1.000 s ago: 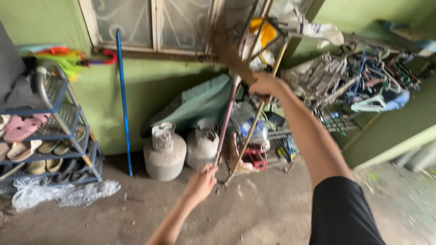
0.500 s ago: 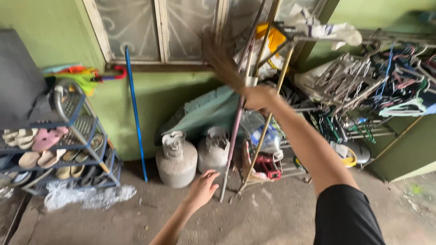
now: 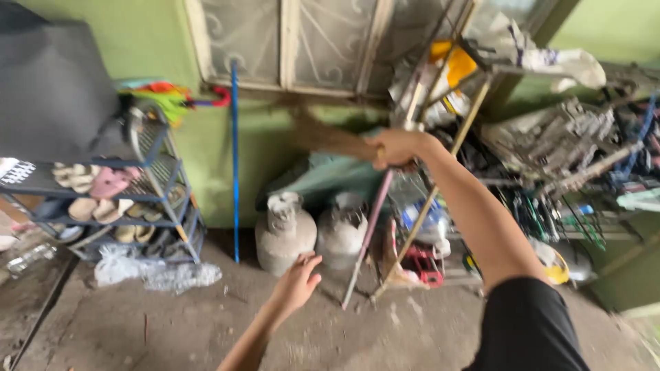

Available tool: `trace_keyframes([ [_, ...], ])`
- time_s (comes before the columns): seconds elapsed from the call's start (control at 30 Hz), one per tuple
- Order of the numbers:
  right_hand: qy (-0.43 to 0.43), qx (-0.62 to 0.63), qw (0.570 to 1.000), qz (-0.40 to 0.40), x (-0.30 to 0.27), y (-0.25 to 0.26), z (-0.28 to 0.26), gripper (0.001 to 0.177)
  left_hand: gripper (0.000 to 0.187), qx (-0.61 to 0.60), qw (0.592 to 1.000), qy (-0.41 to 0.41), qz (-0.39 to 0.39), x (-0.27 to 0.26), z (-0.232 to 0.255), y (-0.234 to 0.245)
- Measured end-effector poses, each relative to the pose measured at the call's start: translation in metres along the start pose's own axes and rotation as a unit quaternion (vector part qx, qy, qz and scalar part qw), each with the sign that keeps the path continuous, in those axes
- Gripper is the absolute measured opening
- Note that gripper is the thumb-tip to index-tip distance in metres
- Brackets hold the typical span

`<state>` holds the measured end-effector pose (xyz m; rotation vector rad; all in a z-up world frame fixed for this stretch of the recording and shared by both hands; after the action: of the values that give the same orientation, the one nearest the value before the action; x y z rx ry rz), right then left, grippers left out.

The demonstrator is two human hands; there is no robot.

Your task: The recorder uses a hand broom to sweep dust and debris on a concrete floor.

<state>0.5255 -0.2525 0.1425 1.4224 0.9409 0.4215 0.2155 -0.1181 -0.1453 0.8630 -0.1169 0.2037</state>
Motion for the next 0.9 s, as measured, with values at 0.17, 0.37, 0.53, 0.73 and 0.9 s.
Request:
trace_keyframes([
  [0.17,0.035,0.049,0.998,0.021,-0.032,0.070,0.011,0.086,0.047,-0.023,0.999,0.026,0.041,-0.012,-0.053,-0.007],
  [0.37,-0.072,-0.038,0.997,-0.011,0.031,0.059,-0.064,0.086,0.046,0.009,0.996,0.064,0.056,-0.028,-0.063,0.007],
  [0.53,0.130,0.033,0.991,0.009,-0.035,0.080,0.024,0.080,0.049,-0.030,0.997,0.035,0.063,-0.026,-0.101,0.005],
  [0.73,-0.207,-0.027,0.974,0.083,-0.174,0.157,0.008,0.069,0.047,-0.001,0.993,0.018,0.113,-0.004,-0.099,0.003],
  [0.9,-0.319,-0.139,0.933,0.086,-0.133,0.144,-0.005,0.039,0.050,-0.027,0.999,0.016,0.011,0.027,-0.062,-0.004],
])
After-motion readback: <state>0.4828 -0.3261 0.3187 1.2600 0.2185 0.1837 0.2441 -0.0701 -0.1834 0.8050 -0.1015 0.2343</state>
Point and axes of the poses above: each hand's wrist, its own x-axis towards the middle knuckle, its own y-axis out of the back of the hand, z = x × y, the point moved 2 cm from there along x, towards the middle knuckle, and after that the axes turned 1 degree about x, right-handed, at the moved point
